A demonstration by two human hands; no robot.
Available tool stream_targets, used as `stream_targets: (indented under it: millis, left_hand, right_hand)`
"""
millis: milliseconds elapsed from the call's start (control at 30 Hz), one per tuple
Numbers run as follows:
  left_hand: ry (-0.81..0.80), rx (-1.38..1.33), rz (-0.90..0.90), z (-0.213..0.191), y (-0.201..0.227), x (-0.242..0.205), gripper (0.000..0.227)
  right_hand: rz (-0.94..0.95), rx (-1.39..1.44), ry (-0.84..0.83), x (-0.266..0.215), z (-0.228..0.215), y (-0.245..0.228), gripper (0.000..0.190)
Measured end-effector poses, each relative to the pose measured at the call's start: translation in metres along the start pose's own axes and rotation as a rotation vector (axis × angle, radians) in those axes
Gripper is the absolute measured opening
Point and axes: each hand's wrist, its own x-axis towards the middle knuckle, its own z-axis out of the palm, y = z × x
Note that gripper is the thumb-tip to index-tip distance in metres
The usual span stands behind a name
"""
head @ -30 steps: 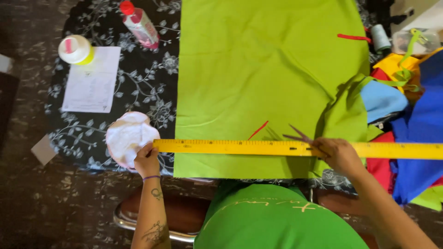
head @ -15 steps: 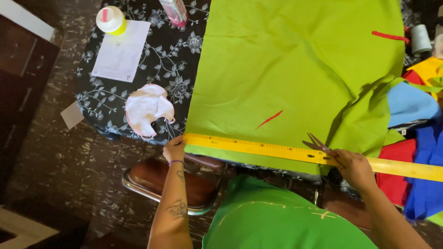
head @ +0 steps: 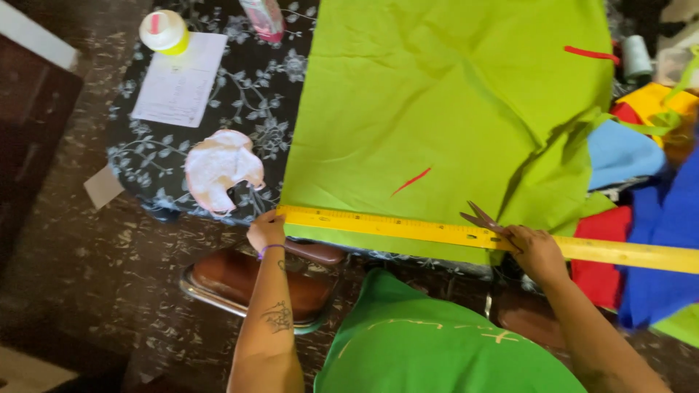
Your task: The person lays out a large piece of lime green fabric on a table and uses a yellow ruler to measure and mark sections. They then use scissors to cut the fabric along the marked lines, creating straight edges and removing excess material.
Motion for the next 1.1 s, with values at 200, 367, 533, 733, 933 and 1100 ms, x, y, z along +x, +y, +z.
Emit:
stream_targets:
  millis: [200,367,533,733,933,1100]
  left_hand:
    - [0.069,0.468,0.381,0.047,0.033,-0.035,0.077]
    - [-0.403,0.501,0.728,-0.003,0.142,-0.173,0.088]
    - [-0.700,0.568,0.968,0.023,0.131,-0.195,0.081]
    - [-0.698,0.646,0.993,0.038,0.115,-0.190,0.087]
    - [-0.701,0.662,0.977,0.037,0.116,-0.192,0.086]
    - [-0.714,0.693,0.961,0.037,0.117,-0.192,0.095]
  right_hand:
    - [-0.011,-0.002,0.061,-0.003,0.013,0.004,0.053]
    - [0.005,-0.031,0.048,-0.005,0.023,0.010,0.058]
    - [0.048,0.037,0.005,-0.013,0.017,0.005,0.053]
    - [0.066,0.015,0.025,-0.020,0.018,-0.010,0.055]
    - [0.054,-0.015,0.048,-0.019,0.022,-0.007,0.056]
    - [0.069,-0.010,0.042,-0.022,0.018,-0.011,0.058]
